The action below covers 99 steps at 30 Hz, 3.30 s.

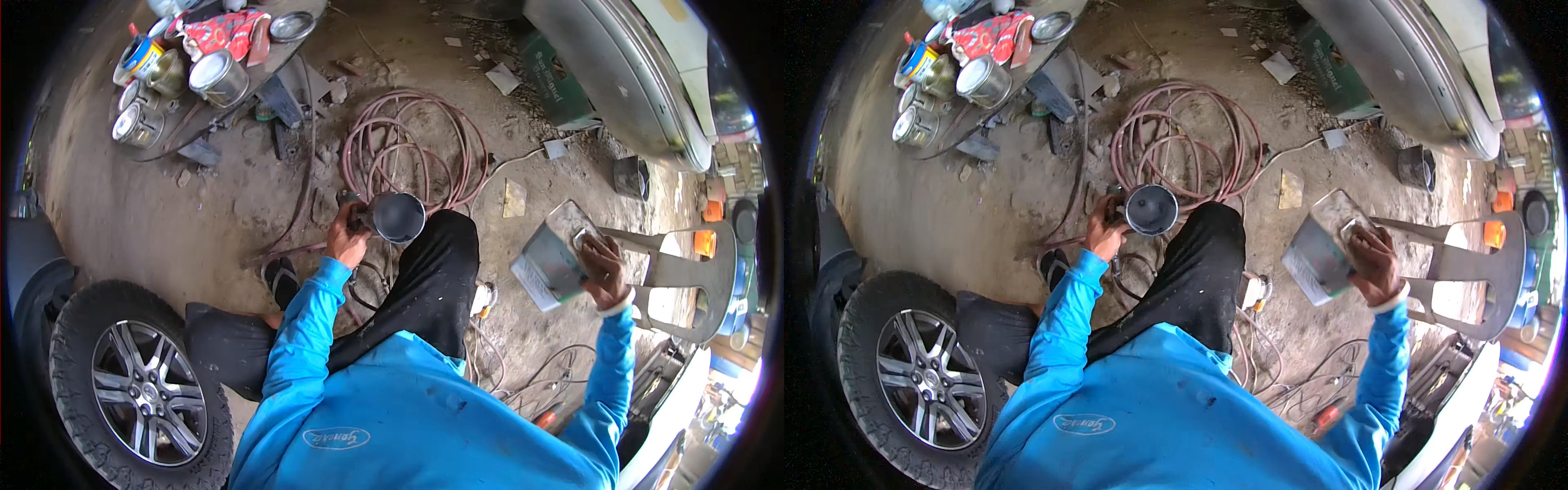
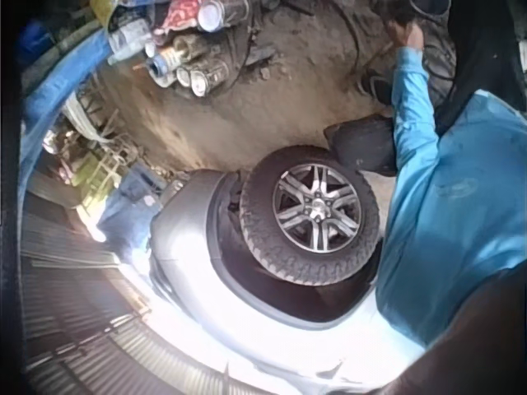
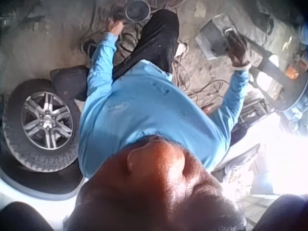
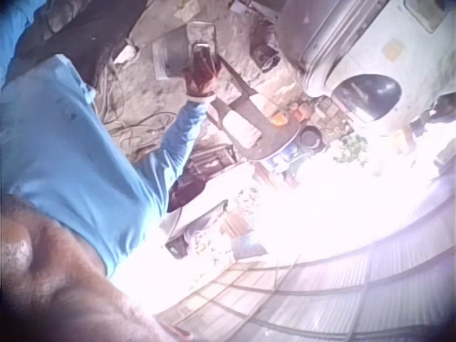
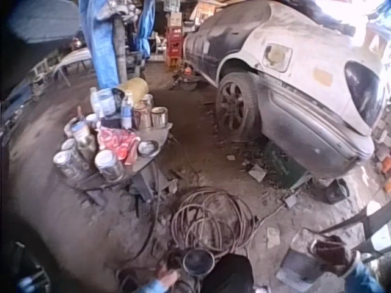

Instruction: The person is spray painting a car door and preparing the paint mixture.

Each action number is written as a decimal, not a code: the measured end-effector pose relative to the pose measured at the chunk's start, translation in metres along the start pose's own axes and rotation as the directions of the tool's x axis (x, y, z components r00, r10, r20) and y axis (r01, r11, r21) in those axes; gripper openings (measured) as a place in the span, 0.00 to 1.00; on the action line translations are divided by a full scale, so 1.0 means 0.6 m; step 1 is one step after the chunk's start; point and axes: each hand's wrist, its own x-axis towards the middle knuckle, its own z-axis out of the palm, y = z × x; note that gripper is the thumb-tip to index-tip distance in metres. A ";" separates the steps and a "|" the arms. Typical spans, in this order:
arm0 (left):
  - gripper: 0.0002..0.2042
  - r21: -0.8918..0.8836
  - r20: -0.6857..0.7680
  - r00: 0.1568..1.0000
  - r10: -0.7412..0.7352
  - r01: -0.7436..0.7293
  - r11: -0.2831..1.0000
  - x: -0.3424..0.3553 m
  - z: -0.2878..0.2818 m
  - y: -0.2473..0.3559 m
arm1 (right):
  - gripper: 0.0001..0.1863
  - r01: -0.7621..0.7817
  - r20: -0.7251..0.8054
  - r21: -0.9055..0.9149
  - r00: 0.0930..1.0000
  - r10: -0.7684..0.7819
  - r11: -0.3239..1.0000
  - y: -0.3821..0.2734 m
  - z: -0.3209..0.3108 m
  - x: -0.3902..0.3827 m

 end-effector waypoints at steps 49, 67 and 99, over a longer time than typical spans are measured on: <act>0.24 0.166 -0.015 1.000 0.008 -0.005 0.986 -0.015 0.019 -0.110 | 0.29 0.274 0.738 0.284 0.549 -0.392 0.919 -0.284 0.091 0.352; 0.23 0.119 0.004 0.999 0.054 -0.054 0.991 -0.011 0.018 -0.097 | 0.30 0.319 0.695 0.307 0.568 -0.440 0.897 -0.285 0.054 0.337; 0.20 -0.289 -0.087 0.971 -0.221 0.188 0.939 0.010 -0.121 0.063 | 0.32 -0.504 -0.754 0.279 0.413 0.512 0.818 0.285 0.443 -0.099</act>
